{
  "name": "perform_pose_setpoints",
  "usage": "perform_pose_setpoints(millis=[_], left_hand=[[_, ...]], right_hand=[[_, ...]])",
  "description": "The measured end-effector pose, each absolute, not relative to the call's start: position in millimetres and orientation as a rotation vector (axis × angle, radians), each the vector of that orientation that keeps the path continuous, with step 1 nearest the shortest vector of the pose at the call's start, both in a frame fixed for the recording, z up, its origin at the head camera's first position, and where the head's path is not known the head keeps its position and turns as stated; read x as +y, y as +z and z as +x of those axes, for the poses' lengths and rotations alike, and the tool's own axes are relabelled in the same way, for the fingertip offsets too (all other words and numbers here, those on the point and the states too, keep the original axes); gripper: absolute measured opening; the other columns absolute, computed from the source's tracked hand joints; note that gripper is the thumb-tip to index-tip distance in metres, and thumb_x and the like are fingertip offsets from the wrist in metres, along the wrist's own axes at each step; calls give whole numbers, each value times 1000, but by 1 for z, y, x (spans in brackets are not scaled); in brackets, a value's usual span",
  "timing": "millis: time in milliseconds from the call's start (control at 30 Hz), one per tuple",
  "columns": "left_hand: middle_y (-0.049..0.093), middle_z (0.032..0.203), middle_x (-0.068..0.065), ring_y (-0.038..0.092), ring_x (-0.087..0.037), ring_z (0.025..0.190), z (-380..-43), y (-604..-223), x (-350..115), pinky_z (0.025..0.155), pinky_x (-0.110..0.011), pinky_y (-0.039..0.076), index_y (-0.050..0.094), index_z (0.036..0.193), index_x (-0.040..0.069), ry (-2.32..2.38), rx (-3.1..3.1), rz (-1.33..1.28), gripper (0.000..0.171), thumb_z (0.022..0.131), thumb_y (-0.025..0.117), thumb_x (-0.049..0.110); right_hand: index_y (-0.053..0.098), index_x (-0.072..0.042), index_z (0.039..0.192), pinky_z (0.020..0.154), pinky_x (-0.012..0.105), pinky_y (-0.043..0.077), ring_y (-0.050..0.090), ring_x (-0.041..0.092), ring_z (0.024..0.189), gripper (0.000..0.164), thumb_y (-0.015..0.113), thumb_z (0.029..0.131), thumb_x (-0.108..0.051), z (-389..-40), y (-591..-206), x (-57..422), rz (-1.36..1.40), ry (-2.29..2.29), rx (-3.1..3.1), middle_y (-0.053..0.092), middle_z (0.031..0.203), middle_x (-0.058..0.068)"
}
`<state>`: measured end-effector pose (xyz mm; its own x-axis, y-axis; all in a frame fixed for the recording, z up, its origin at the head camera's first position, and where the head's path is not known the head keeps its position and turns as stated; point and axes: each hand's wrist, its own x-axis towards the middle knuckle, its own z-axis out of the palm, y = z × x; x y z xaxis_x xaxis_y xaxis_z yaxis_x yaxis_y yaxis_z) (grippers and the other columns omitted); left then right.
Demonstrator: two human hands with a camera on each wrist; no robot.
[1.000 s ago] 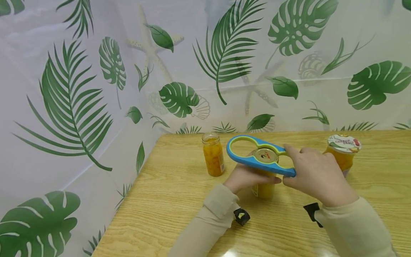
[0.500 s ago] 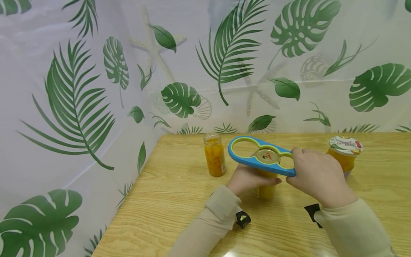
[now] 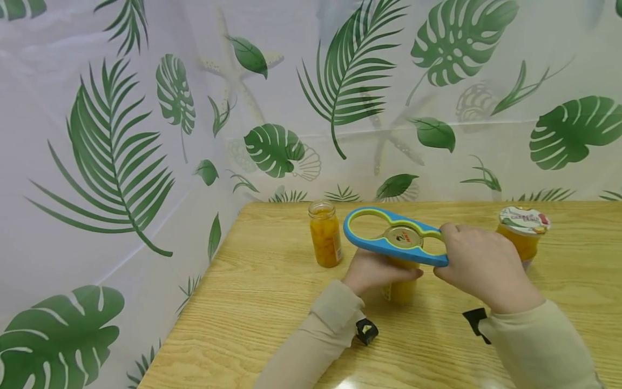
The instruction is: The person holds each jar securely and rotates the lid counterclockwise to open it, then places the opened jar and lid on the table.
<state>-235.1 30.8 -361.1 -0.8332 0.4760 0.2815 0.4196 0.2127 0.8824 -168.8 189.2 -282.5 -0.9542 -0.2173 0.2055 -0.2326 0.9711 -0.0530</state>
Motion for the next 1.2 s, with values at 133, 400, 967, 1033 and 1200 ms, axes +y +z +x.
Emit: perform_pose_setpoints(millis=[133, 400, 967, 1033, 1200], left_hand=[[53, 107, 11, 48, 0, 97, -235, -358, 30, 86, -17, 37, 47, 117, 14, 1690, 2415, 903, 63, 62, 79, 11], [56, 107, 8, 48, 2, 96, -234, -352, 27, 86, -16, 37, 51, 115, 13, 1598, 2452, 928, 58, 64, 78, 15], [60, 110, -2, 51, 3, 96, -227, -340, 22, 84, -15, 39, 53, 116, 4, 1594, 2334, 1131, 55, 66, 76, 5], [60, 110, -7, 51, 2, 97, -220, -331, 20, 84, -15, 39, 53, 115, 1, 1597, 2306, 1157, 54, 66, 75, 1], [60, 108, -9, 51, 2, 95, -211, -318, 17, 82, -13, 39, 53, 114, 0, 1492, 2377, 1214, 52, 67, 75, 3]], right_hand=[[50, -1, 84, 39, 29, 32, 41, 17, 49, 37, 72, 64, -23, -168, -281, 190, 338, 116, -2929, 44, 59, 0], [53, 1, 92, 39, 30, 32, 41, 17, 50, 41, 72, 63, -21, -166, -276, 191, 338, 159, -2904, 46, 61, -1], [55, 1, 97, 40, 30, 33, 43, 16, 49, 48, 75, 59, -20, -164, -275, 200, 445, 177, -2807, 52, 64, -1], [56, 1, 98, 41, 31, 35, 46, 16, 51, 49, 76, 58, -20, -165, -275, 202, 467, 187, -2802, 55, 67, 0], [56, -1, 100, 44, 33, 39, 50, 17, 56, 50, 77, 59, -22, -166, -274, 205, 495, 200, -2811, 58, 74, 2]])
